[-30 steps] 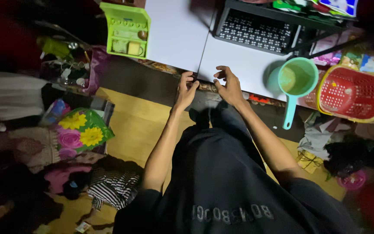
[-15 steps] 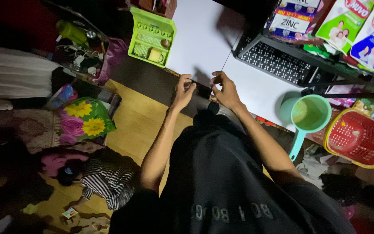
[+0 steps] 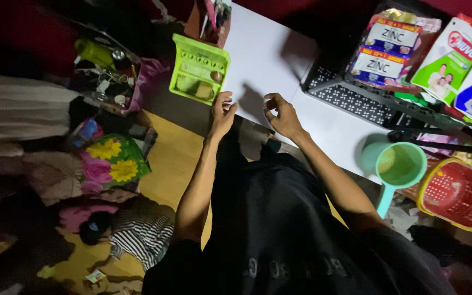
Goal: The person organizes small packaged items and personal care products on a white countertop and black shelf. They move items from a red basket onto the shelf, arrange toothbrushes and toothpaste in a green holder, and reposition a green mug and other containers.
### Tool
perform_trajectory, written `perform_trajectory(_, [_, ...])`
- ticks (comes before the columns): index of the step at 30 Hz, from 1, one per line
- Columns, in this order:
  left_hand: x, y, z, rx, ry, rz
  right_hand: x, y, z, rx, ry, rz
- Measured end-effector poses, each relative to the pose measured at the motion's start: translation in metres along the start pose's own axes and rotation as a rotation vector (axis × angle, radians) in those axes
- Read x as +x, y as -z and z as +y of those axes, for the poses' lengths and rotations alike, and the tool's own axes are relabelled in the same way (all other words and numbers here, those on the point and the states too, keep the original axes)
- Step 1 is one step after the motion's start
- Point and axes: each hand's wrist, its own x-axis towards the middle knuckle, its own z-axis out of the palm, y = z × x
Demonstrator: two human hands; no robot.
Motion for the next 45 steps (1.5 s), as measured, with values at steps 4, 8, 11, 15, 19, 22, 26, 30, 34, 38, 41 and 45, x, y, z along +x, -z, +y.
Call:
perform_trajectory(4, [0.037, 0.035, -0.003, 0.054, 0.052, -0.058, 0.031, -0.013, -0.016, 0.028, 0.015, 0.059])
perform_trajectory(8, [0.085, 0.068, -0.008, -0.010, -0.049, -0.126, 0.067, -0.031, -0.038, 0.049, -0.011, 0.096])
perform_trajectory(11, [0.118, 0.092, -0.011, 0.000, -0.161, -0.115, 0.095, -0.045, -0.052, 0.079, -0.026, 0.124])
perform_trajectory(15, [0.158, 0.115, -0.015, 0.119, -0.037, -0.041, 0.135, -0.062, -0.057, 0.188, -0.043, 0.184])
perform_trajectory(19, [0.211, 0.119, -0.031, 0.138, -0.124, 0.019, 0.179, -0.076, -0.033, 0.332, -0.013, 0.235])
perform_trajectory(22, [0.248, 0.115, -0.054, 0.253, -0.195, -0.010, 0.212, -0.088, -0.006, 0.526, 0.013, 0.286])
perform_trajectory(26, [0.275, 0.096, -0.086, 0.347, -0.053, -0.133, 0.242, -0.100, 0.018, 0.694, 0.013, 0.327])
perform_trajectory(30, [0.284, 0.081, -0.102, 0.447, 0.005, -0.195, 0.248, -0.107, 0.012, 0.752, -0.056, 0.303])
perform_trajectory(34, [0.284, 0.080, -0.106, 0.374, -0.124, -0.146, 0.248, -0.105, -0.008, 0.857, -0.020, 0.292])
perform_trajectory(38, [0.288, 0.075, -0.104, 0.424, -0.020, -0.210, 0.248, -0.096, -0.022, 0.846, 0.010, 0.295])
perform_trajectory(41, [0.286, 0.064, -0.104, 0.352, -0.108, -0.166, 0.245, -0.090, -0.021, 0.838, 0.013, 0.320])
perform_trajectory(45, [0.284, 0.051, -0.095, 0.333, -0.053, -0.303, 0.237, -0.082, -0.010, 0.842, -0.004, 0.373])
